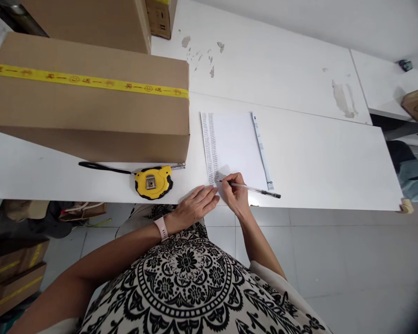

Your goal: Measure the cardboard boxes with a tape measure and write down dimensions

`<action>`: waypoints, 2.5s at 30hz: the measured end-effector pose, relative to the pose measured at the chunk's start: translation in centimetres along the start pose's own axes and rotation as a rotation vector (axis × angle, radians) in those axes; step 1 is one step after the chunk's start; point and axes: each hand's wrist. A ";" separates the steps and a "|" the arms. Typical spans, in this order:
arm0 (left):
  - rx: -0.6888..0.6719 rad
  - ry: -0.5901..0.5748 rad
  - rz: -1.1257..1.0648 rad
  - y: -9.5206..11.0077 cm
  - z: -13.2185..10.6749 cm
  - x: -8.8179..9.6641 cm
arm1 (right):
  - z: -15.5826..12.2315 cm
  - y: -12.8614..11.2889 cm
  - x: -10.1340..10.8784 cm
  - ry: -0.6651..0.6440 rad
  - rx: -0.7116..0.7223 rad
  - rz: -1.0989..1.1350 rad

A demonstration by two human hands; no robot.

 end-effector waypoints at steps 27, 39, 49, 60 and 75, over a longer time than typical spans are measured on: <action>0.001 -0.006 0.013 0.1 -0.1 0.0 | 0.0 0.5 -0.3 0.012 0.044 -0.135; -0.022 0.043 0.075 0.0 0.2 0.1 | 0.0 0.5 -0.4 0.028 0.058 -0.117; -0.016 0.028 0.078 0.0 0.0 -0.2 | 0.0 0.9 -0.3 0.047 0.070 -0.100; -0.015 0.020 0.073 0.0 0.1 0.0 | 0.1 0.7 -0.2 0.041 0.082 -0.105; -0.017 0.038 0.036 0.0 0.1 -0.1 | 0.2 0.4 -0.2 0.040 0.064 -0.071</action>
Point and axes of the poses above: each hand's wrist, its own z-axis towards the middle knuckle, its own x-axis out of the back of the hand, y = z × x, and after that the axes turned 9 degrees about -z, right-handed
